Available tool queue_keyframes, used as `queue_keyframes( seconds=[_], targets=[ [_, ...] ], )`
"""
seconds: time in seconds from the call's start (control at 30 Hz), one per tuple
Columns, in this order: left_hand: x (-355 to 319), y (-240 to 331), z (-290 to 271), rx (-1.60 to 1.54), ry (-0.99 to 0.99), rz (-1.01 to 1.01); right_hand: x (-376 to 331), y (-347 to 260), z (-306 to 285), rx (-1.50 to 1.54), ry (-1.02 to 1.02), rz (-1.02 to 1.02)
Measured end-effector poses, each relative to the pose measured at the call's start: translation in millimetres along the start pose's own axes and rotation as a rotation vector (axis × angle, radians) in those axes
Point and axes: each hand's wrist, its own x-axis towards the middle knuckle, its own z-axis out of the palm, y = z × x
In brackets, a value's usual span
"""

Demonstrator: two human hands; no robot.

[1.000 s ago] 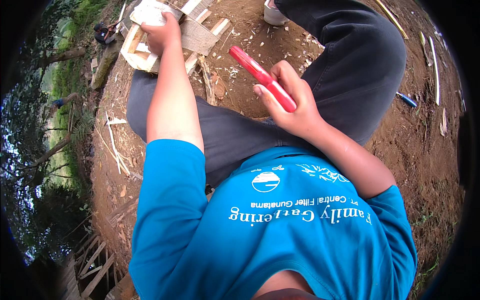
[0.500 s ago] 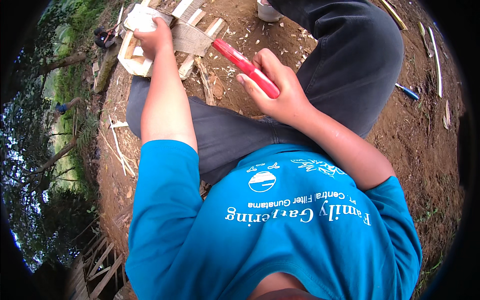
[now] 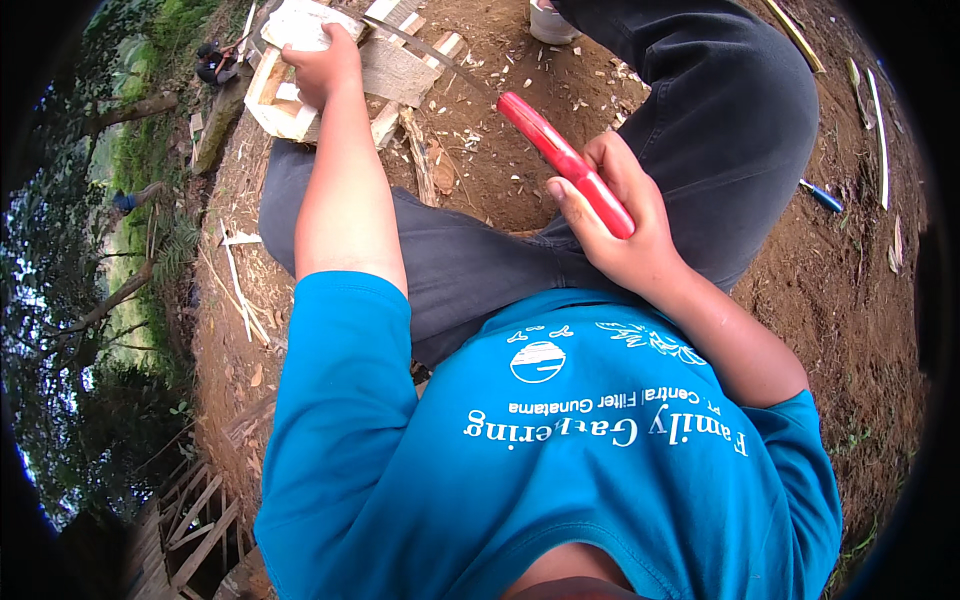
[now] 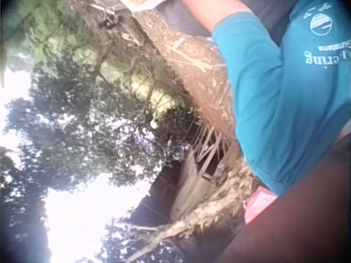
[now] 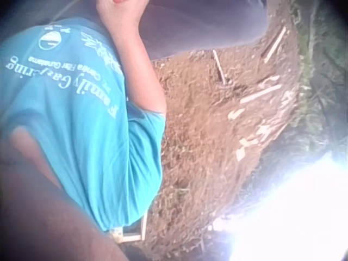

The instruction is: The person saws a piece of wood held against a wooden frame, periodically stopping to clear wood dust and check the progress.

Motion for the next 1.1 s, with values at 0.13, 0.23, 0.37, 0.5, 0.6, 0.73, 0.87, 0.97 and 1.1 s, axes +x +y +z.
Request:
queue_keyframes(
  seconds=[0.13,0.23,0.37,0.5,0.6,0.73,0.87,0.97,1.1],
  targets=[
    [2,10,4,-0.006,-0.031,-0.014,11,-8,16,-0.006,-0.019,-0.071],
    [4,11,-4,-0.031,-0.065,-0.078,15,-10,17,-0.019,0.038,-0.035],
    [8,1,1,-0.011,-0.023,0.0,12,-1,-2,-0.053,0.024,0.017],
    [1,11,-5,-0.039,-0.089,-0.024,-9,-12,-12,0.036,0.017,0.051],
    [-1,10,-3,-0.052,-0.077,0.005,24,1,6,-0.131,0.026,-0.076],
    [6,10,1,-0.076,-0.077,0.0,45,13,31,-0.069,0.044,-0.091],
    [1,8,-5,-0.041,-0.072,-0.039,-1,-6,6,-0.007,0.009,0.031],
    [-3,5,-4,-0.039,-0.064,-0.008,15,-4,10,-0.053,0.068,-0.006],
    [3,-5,-1,-0.118,-0.093,0.058,52,2,24,-0.052,0.035,-0.036]
  ],
)
